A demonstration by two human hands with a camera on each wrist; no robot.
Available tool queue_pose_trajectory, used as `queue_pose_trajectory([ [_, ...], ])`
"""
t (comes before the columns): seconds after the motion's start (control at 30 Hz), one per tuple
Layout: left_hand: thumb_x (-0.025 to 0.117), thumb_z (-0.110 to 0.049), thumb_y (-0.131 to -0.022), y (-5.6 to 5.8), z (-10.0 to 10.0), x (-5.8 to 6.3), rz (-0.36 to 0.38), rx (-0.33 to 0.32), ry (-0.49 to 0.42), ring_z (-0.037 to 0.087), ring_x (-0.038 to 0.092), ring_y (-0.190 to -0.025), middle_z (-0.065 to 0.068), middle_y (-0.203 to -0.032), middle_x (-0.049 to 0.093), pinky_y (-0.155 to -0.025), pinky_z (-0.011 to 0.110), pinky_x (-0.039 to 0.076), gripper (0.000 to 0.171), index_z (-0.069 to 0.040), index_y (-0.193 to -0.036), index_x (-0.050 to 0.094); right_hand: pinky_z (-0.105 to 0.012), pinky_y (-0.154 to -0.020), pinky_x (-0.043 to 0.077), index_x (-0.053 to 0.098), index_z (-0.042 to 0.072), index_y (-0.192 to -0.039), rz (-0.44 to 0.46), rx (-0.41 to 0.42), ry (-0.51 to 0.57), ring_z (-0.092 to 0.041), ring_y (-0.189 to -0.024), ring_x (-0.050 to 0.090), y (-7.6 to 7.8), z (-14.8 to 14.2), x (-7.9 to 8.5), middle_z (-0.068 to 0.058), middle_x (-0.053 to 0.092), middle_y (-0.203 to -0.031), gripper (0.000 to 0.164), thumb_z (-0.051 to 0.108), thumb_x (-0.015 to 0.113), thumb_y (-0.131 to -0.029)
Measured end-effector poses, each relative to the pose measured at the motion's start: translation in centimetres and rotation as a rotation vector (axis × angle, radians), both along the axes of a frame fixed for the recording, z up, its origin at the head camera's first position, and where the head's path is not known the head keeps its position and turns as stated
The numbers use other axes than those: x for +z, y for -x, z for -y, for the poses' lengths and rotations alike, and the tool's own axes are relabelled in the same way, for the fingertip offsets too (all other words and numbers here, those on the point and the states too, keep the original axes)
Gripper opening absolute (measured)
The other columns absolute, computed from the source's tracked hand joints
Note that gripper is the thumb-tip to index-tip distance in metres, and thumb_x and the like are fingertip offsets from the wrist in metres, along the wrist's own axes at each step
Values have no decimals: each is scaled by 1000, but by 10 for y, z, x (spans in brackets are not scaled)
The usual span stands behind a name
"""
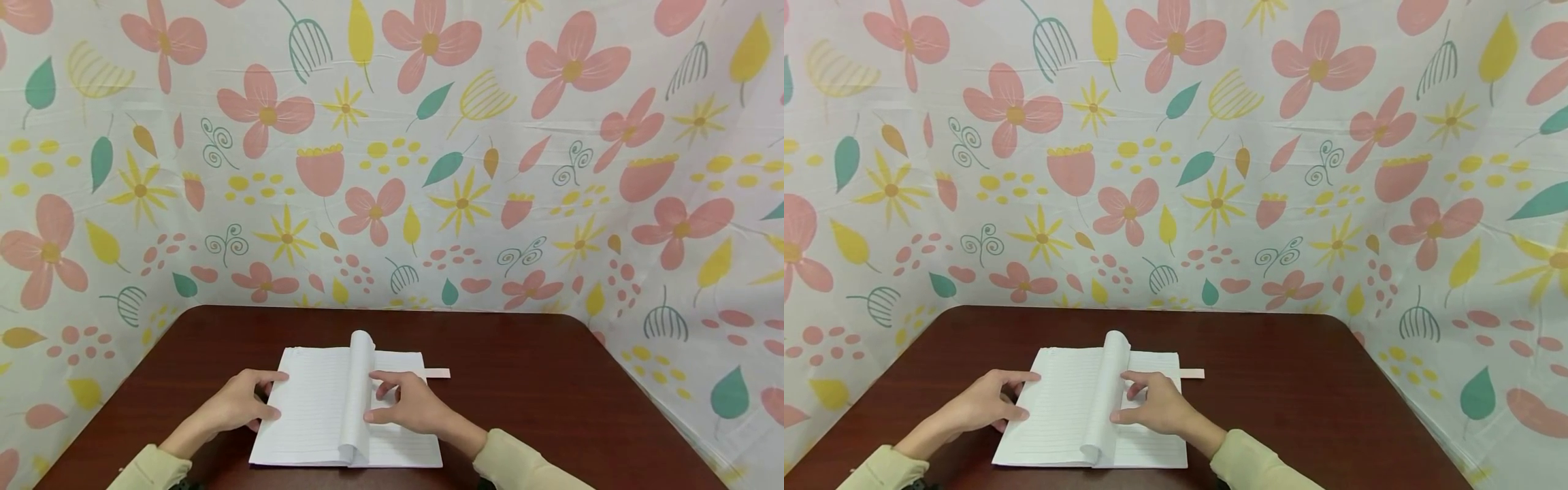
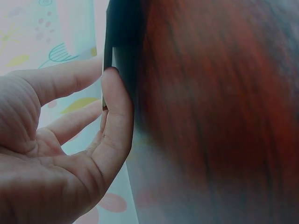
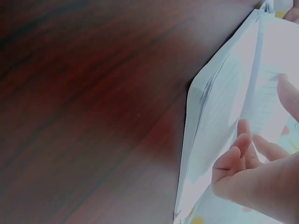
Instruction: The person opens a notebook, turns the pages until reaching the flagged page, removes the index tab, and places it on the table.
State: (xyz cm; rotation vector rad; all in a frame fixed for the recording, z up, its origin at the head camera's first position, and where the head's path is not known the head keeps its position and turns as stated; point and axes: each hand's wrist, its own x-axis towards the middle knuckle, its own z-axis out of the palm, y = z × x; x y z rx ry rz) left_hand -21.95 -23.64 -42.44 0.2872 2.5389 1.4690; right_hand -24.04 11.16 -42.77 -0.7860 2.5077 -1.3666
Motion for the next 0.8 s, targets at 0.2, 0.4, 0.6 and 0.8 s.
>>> queue_pose_trajectory([
  [0.2,85,8,-81,1,0,-1,2,9,9,26,65,-64,14,-96,54,-56,43,61,65,9,-141,60,-23,-54,41,64,2,-143,-47,2,-16,-7,-58,42,-2,8,0,-6,68,-101,70,26,92,-83],
  [0.4,84,8,-81,1,0,-2,5,18,8,26,65,-64,14,-96,55,-56,43,61,64,10,-141,60,-23,-55,37,67,2,-139,-100,-2,-34,-6,-59,38,-2,19,-1,-5,69,-101,68,25,94,-81],
  [0.6,84,8,-81,1,0,-2,2,9,1,26,66,-64,13,-95,56,-56,43,61,65,10,-141,60,-22,-55,38,69,4,-138,-117,10,-37,-5,-59,41,-1,30,-4,-4,70,-101,67,23,95,-79],
  [0.8,84,8,-81,0,1,-1,-5,-9,-9,27,67,-65,13,-95,56,-56,43,61,65,11,-141,59,-21,-55,40,69,5,-138,-113,24,-34,-4,-60,43,-1,37,-5,0,71,-104,67,24,96,-79],
])
